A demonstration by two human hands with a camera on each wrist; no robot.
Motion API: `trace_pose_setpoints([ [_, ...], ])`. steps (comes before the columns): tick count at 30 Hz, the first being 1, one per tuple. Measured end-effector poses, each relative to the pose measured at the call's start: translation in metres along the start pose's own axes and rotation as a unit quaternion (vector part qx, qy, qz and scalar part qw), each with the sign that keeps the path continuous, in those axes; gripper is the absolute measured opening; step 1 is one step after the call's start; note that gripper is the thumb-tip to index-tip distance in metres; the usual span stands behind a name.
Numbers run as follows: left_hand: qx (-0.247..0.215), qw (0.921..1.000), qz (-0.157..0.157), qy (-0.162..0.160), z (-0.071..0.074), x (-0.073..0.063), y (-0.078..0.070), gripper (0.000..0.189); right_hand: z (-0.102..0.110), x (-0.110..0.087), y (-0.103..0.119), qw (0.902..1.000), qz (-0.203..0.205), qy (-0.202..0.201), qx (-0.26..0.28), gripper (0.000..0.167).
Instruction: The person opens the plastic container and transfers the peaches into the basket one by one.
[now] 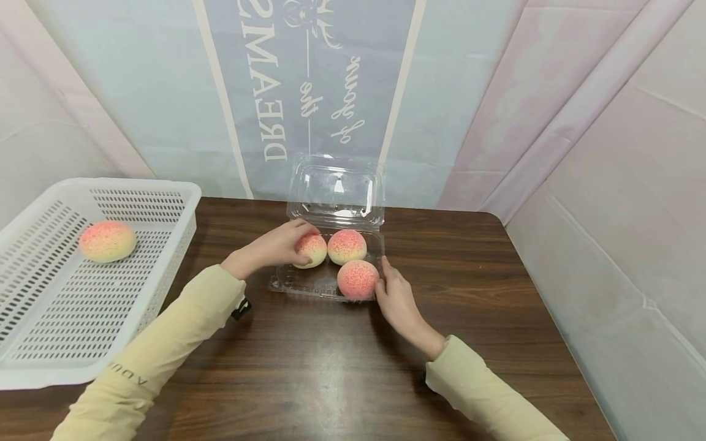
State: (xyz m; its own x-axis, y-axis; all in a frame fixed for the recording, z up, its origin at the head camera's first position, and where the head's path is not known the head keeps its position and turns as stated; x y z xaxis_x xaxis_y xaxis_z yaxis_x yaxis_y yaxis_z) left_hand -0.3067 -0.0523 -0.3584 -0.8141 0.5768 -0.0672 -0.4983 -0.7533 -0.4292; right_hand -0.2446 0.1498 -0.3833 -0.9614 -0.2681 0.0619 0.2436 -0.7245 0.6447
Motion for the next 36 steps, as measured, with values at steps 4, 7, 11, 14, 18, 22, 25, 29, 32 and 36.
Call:
trace_pose_setpoints([
  [4, 0.006, 0.9998, 0.005, 0.019, -0.005, 0.002, -0.002, 0.056, 0.0, 0.0, 0.001, 1.0, 0.003, -0.001, -0.002, 0.05],
  [7, 0.016, 0.9989, 0.003, 0.043, -0.011, 0.003, -0.004, 0.058, -0.001, 0.0, 0.001, 1.0, 0.003, -0.001, -0.003, 0.05],
  [11, 0.025, 0.9975, 0.0, 0.066, -0.017, 0.004, -0.007, 0.061, -0.001, 0.0, 0.001, 1.0, 0.0, 0.0, -0.001, 0.05],
  [14, 0.029, 0.9974, -0.001, 0.067, -0.019, 0.004, -0.007, 0.063, -0.001, 0.0, 0.001, 1.0, 0.002, 0.0, -0.002, 0.05],
  [18, 0.032, 0.9969, 0.002, 0.072, -0.022, 0.005, -0.006, 0.065, -0.001, 0.001, 0.001, 1.0, 0.005, -0.001, -0.003, 0.05],
  [22, 0.032, 0.9964, 0.008, 0.078, -0.025, 0.005, -0.005, 0.066, -0.001, 0.001, 0.001, 1.0, 0.006, 0.001, -0.002, 0.05],
  [25, 0.032, 0.9964, 0.008, 0.078, -0.026, 0.005, -0.005, 0.067, -0.001, 0.001, 0.001, 1.0, 0.005, 0.001, -0.003, 0.05],
  [29, 0.034, 0.9964, 0.006, 0.078, -0.026, 0.006, -0.005, 0.066, -0.001, 0.001, 0.001, 1.0, 0.004, 0.0, -0.005, 0.05],
  [32, 0.034, 0.9963, 0.002, 0.079, -0.025, 0.008, -0.006, 0.064, -0.001, 0.001, 0.001, 1.0, 0.005, -0.002, -0.008, 0.05],
  [36, 0.039, 0.9959, -0.001, 0.082, -0.025, 0.008, -0.007, 0.062, -0.001, 0.001, 0.0, 1.0, 0.005, 0.0, -0.007, 0.05],
])
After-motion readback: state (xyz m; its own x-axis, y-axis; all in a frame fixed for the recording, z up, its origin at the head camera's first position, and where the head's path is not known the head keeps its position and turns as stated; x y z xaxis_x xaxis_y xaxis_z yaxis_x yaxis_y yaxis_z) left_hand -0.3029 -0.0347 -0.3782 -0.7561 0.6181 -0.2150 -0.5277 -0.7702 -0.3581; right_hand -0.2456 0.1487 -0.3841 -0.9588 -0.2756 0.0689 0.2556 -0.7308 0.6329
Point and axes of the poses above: each hand's wrist, its own x-axis towards the middle knuckle, its own z-axis out of the back of the hand, y = z × x, the point moved 8 cm from there along x, towards the middle knuckle, and after that the axes turned 7 degrees about y, right-handed, at the moved point
